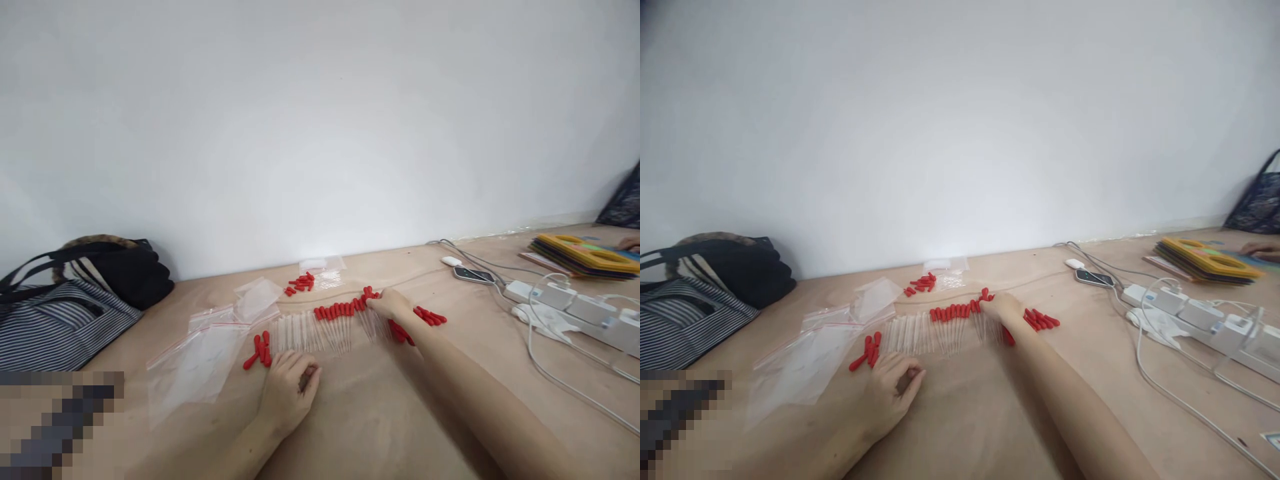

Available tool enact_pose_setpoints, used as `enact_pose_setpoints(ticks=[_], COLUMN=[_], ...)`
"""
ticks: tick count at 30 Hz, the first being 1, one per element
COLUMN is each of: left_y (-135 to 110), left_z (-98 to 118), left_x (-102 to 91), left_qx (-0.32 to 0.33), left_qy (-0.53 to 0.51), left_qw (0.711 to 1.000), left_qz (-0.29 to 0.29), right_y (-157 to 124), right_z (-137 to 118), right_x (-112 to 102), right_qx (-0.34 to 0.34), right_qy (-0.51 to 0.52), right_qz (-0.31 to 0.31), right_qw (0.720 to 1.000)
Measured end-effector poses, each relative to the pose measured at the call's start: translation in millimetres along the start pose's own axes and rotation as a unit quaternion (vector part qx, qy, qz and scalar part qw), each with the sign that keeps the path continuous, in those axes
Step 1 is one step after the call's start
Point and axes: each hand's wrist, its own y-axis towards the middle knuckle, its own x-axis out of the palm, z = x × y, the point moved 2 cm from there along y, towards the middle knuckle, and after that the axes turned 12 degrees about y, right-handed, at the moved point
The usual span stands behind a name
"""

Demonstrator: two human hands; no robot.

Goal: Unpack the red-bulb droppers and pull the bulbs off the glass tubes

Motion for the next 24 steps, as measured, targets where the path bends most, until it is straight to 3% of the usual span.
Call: enact_pose_setpoints(ticks=[4,6,9,10,12,14,18,24], left_y=[7.6,11.2,13.1,12.9,12.1,10.8,8.7,8.3], left_z=[4.8,12.2,25.9,29.7,34.2,34.6,31.7,40.7], left_x=[-6.0,-9.0,-11.8,-12.4,-13.3,-13.9,-16.5,-21.6], left_qx=[-0.048,-0.076,-0.112,-0.117,-0.123,-0.125,-0.112,-0.051], left_qy=[-0.087,-0.147,-0.224,-0.243,-0.266,-0.270,-0.244,-0.175], left_qw=[0.995,0.984,0.959,0.952,0.939,0.931,0.930,0.957], left_qz=[-0.024,-0.062,-0.129,-0.148,-0.178,-0.211,-0.251,-0.224], right_y=[-36.6,-60.7,-91.7,-98.7,-106.3,-105.6,-94.9,-105.8], right_z=[-2.5,-4.2,-11.6,-14.4,-19.3,-21.6,-16.2,-1.2], right_x=[18.2,32.0,49.5,53.3,56.2,51.6,31.8,30.0], right_qx=[-0.053,-0.078,-0.130,-0.136,-0.137,-0.132,-0.125,-0.098], right_qy=[0.141,0.209,0.447,0.493,0.532,0.539,0.501,0.435], right_qz=[-0.078,-0.113,-0.195,-0.224,-0.268,-0.270,-0.246,-0.296], right_qw=[0.986,0.968,0.863,0.830,0.791,0.787,0.821,0.845])
